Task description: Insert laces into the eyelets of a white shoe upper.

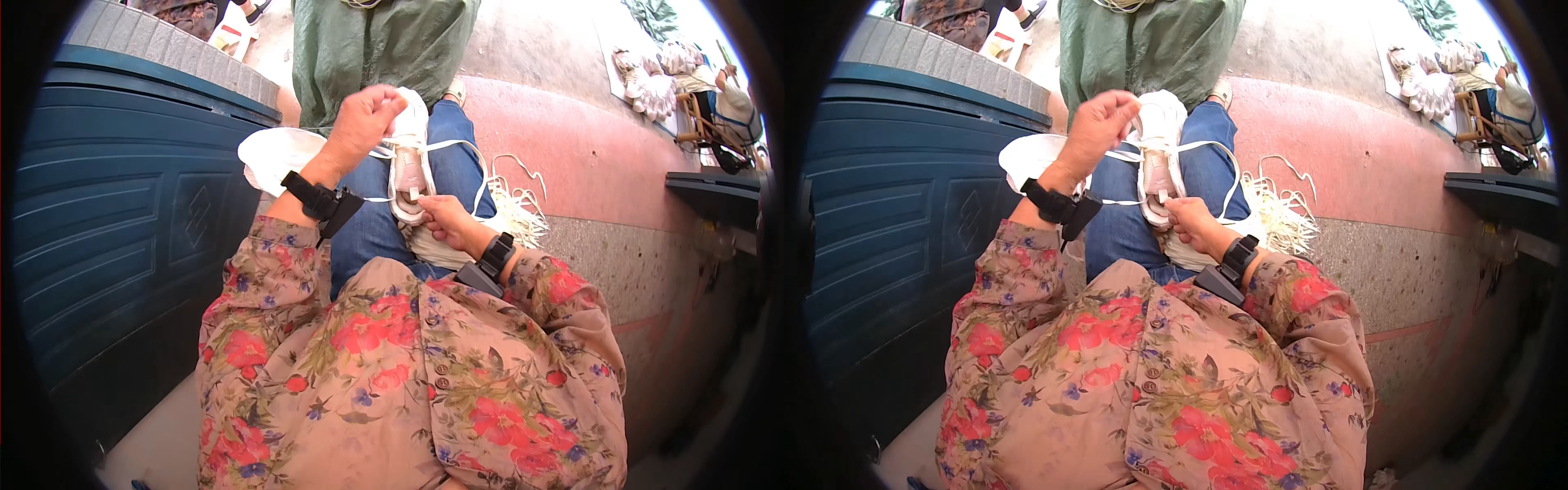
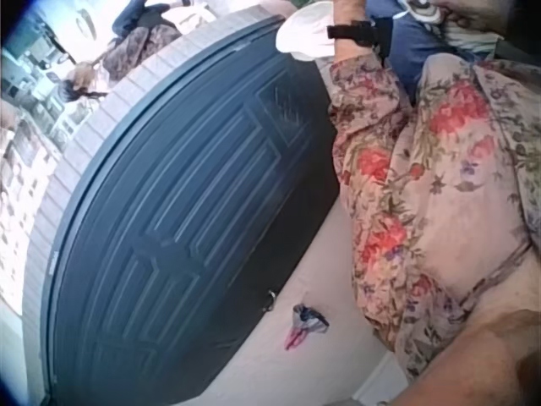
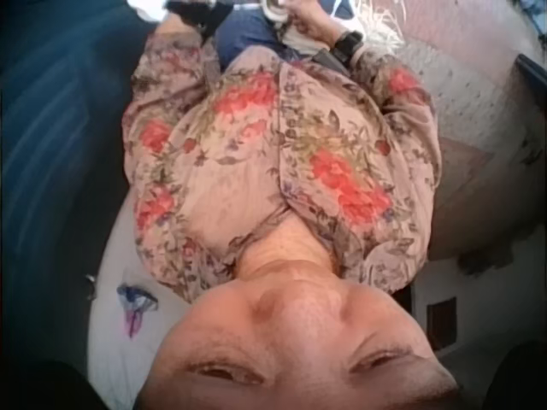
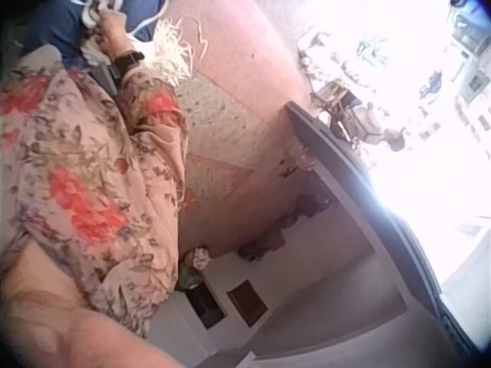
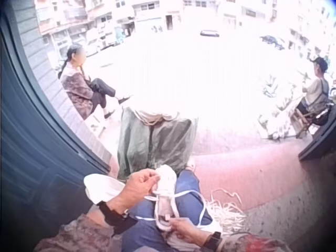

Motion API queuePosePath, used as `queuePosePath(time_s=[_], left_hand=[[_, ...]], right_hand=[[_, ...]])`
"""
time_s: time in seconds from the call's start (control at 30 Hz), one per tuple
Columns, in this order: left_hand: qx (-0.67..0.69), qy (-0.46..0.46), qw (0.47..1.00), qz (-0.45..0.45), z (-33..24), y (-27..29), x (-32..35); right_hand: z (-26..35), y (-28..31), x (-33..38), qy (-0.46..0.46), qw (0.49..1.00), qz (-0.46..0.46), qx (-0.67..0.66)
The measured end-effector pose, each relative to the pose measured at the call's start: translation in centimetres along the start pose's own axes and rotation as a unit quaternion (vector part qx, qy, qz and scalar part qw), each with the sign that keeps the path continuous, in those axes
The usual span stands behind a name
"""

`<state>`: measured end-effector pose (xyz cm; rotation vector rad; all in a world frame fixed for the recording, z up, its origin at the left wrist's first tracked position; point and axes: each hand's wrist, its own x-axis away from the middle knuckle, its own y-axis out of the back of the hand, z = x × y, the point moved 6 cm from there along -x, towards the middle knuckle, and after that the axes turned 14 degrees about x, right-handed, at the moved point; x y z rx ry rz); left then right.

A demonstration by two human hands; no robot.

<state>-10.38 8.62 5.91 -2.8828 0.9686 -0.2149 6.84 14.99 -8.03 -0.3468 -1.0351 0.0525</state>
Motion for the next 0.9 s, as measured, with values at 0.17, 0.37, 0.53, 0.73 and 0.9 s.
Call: queuePosePath(time_s=[0.17,0.37,0.53,0.73,0.9], left_hand=[[-0.165,0.062,0.984,-0.026,7.3,2.3,2.2],[-0.161,0.110,0.980,-0.038,9.3,1.9,3.2],[-0.350,0.044,0.935,-0.041,8.5,1.6,3.0],[-0.385,0.036,0.922,0.026,8.0,0.9,1.9],[-0.408,0.056,0.910,0.055,8.8,0.7,0.7]], right_hand=[[0.6,-1.2,-1.0,-0.001,1.000,-0.014,-0.027],[1.7,-0.7,0.2,0.083,0.993,-0.056,0.064],[3.1,-0.7,1.7,0.142,0.976,-0.085,0.139],[3.3,-0.6,1.9,0.176,0.965,-0.099,0.166],[2.9,-0.1,0.5,0.231,0.944,-0.096,0.214]])
